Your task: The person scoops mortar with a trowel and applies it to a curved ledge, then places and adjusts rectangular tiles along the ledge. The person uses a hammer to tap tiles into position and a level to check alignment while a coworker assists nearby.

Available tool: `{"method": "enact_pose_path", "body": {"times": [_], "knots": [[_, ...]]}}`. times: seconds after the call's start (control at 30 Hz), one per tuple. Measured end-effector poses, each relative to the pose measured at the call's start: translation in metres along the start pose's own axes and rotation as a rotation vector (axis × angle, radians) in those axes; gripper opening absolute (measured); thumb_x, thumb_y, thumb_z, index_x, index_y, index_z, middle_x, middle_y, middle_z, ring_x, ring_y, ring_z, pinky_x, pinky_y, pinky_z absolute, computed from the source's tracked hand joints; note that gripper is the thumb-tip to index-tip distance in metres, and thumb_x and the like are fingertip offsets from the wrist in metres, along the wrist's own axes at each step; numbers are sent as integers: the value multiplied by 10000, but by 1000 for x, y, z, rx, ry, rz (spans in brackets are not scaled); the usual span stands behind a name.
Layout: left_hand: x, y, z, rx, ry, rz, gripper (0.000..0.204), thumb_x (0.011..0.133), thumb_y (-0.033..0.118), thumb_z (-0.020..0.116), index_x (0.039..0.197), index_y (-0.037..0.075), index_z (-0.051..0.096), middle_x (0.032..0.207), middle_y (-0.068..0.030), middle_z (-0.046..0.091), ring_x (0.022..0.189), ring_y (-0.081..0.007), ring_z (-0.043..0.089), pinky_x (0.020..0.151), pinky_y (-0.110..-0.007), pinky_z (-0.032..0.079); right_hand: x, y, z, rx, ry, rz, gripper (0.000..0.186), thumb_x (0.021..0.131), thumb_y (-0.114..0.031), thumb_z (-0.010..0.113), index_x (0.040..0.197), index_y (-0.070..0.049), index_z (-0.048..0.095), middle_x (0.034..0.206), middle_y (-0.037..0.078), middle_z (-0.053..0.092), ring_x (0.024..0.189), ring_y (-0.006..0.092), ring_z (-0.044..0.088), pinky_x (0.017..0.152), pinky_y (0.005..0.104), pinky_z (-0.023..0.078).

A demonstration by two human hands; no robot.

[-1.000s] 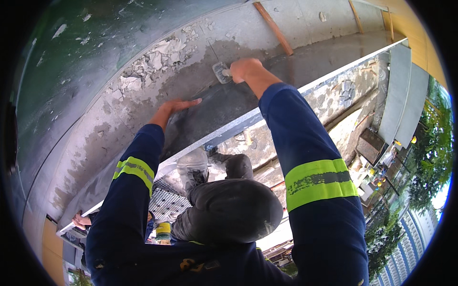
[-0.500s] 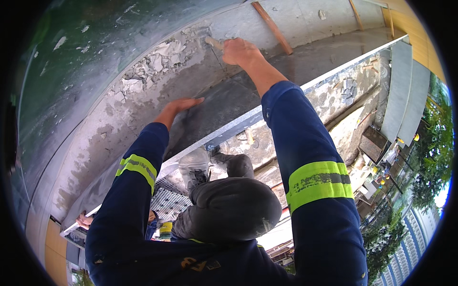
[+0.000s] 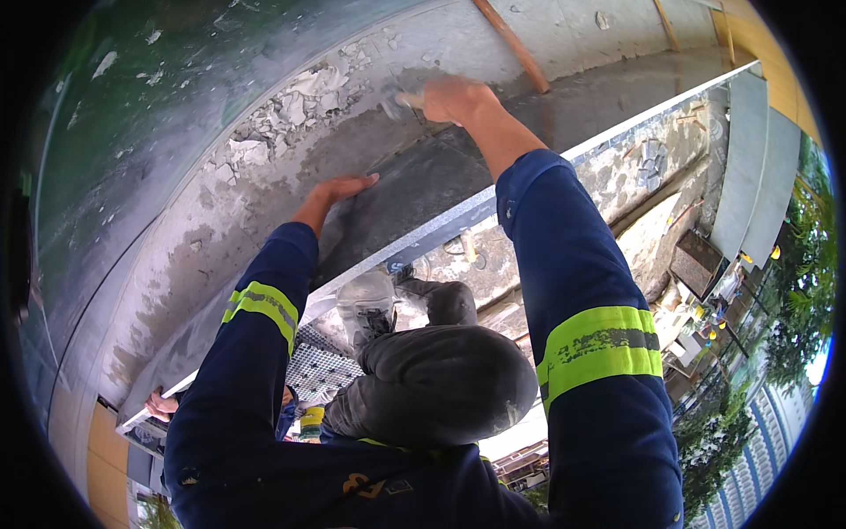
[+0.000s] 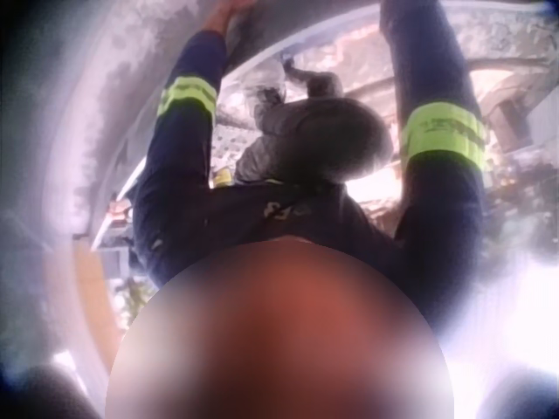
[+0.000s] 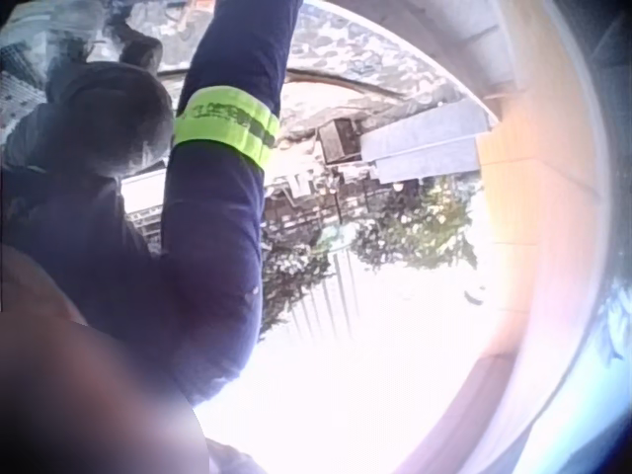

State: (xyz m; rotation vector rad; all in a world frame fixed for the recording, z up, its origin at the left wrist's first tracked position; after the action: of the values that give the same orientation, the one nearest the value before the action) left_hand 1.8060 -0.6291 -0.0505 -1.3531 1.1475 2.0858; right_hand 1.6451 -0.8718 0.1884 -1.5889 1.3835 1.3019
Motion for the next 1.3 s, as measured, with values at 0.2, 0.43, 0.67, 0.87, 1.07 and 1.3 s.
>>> {"method": "enact_pose_path", "body": {"times": [0.2, 0.43, 0.67, 0.87, 1.07, 1.3], "knots": [[15, -17, -2, 76, 53, 17, 857, 1066, 722, 366, 1625, 81, 469, 1683, -184, 454, 1584, -378, 374, 1287, -470, 294, 2, -31, 31, -40, 92, -267, 453, 947, -181, 602, 1382, -101, 701, 1318, 189, 725, 1215, 376, 687, 1015, 484, 550], [-3, -7, -7, 82, 99, 2, 839, 1079, 687, 380, 1580, 25, 509, 1672, -206, 457, 1580, -390, 371, 1284, -464, 297, 27, -46, 43, -193, -69, -185, 430, 963, -197, 607, 1368, -100, 714, 1338, 164, 728, 1226, 353, 705, 1029, 500, 546], [12, -18, -3, 115, 125, 5, 851, 1073, 695, 369, 1577, 24, 513, 1665, -211, 465, 1583, -384, 370, 1296, -463, 279, 5, -5, -5, -78, 333, -153, 313, 960, -177, 612, 1200, -36, 757, 1112, 194, 755, 955, 323, 721, 863, 481, 577], [-2, -7, 1, 20, 6, 1, 940, 1022, 788, 390, 1663, 102, 412, 1732, -201, 357, 1626, -348, 296, 1313, -468, 254, -3, 7, 9, -298, -72, -51, 450, 967, -185, 598, 1383, -73, 731, 1400, 201, 705, 1317, 327, 668, 1059, 478, 549], [-20, 50, 3, -76, -44, -68, 1320, 784, 1030, 476, 1679, 66, 374, 1759, -217, 287, 1654, -359, 207, 1325, -500, 189, -29, 17, -63, 86, 170, -35, 400, 972, -195, 536, 1275, -48, 751, 999, 160, 749, 820, 297, 759, 738, 457, 607], [5, 53, 5, -90, -8, 16, 1323, 815, 1020, 441, 1700, 46, 302, 1775, -200, 255, 1657, -348, 198, 1330, -494, 176, -35, 18, 5, -106, -53, -145, 377, 991, -230, 521, 1265, -96, 742, 751, 131, 704, 646, 255, 710, 617, 420, 581]]}}
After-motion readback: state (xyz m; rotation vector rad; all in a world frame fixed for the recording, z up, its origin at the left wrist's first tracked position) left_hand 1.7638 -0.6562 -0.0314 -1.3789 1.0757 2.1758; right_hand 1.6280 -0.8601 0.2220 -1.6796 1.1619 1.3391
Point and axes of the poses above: each hand's wrist, its own x-axis towards the middle knuckle, its own z-axis out of the palm, y = z × x, the point moved 8 cm from there along x, towards the middle knuckle
